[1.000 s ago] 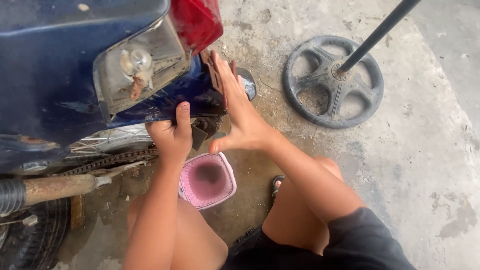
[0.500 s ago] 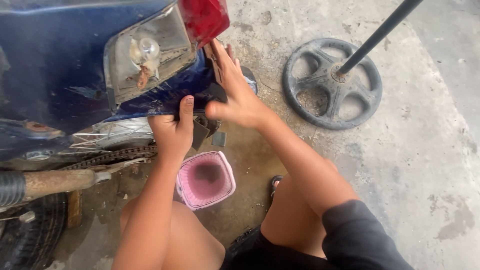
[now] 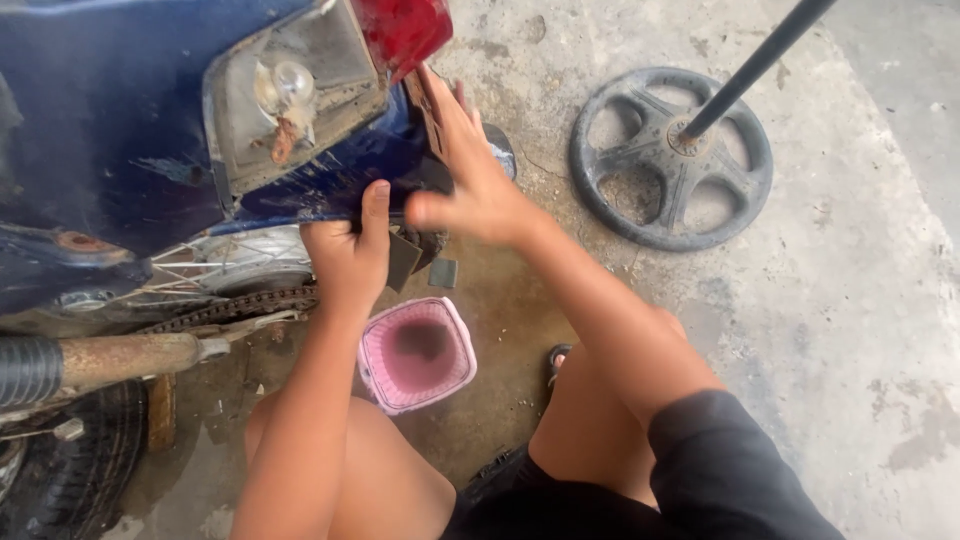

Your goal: Sanding a motorcycle panel with sandpaper and water to smooth the surface.

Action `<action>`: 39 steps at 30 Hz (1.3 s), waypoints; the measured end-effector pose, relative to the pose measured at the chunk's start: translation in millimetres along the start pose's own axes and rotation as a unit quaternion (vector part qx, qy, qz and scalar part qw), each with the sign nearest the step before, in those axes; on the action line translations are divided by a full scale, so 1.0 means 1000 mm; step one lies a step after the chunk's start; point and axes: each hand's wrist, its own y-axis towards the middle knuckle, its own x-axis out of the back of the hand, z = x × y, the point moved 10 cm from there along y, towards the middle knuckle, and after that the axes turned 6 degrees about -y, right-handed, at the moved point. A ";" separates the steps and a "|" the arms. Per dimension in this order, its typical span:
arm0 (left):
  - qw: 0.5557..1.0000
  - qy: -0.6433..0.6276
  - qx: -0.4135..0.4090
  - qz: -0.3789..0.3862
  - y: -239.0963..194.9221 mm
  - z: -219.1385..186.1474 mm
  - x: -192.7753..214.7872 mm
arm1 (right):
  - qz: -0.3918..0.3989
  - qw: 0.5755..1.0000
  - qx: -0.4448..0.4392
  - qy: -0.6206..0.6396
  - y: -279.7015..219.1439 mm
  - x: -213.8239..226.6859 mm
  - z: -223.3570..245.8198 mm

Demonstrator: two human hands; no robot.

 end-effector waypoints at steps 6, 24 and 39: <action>0.999 -0.012 -0.005 0.042 0.011 -0.018 0.005 | -0.024 0.996 0.080 0.005 -0.030 0.002 0.040; 0.999 0.017 0.033 0.016 0.000 -0.004 0.003 | -0.014 0.997 0.064 -0.040 -0.030 0.001 0.038; 0.998 0.027 0.046 0.027 -0.001 -0.001 0.002 | -0.001 1.000 0.018 -0.008 -0.011 0.001 0.013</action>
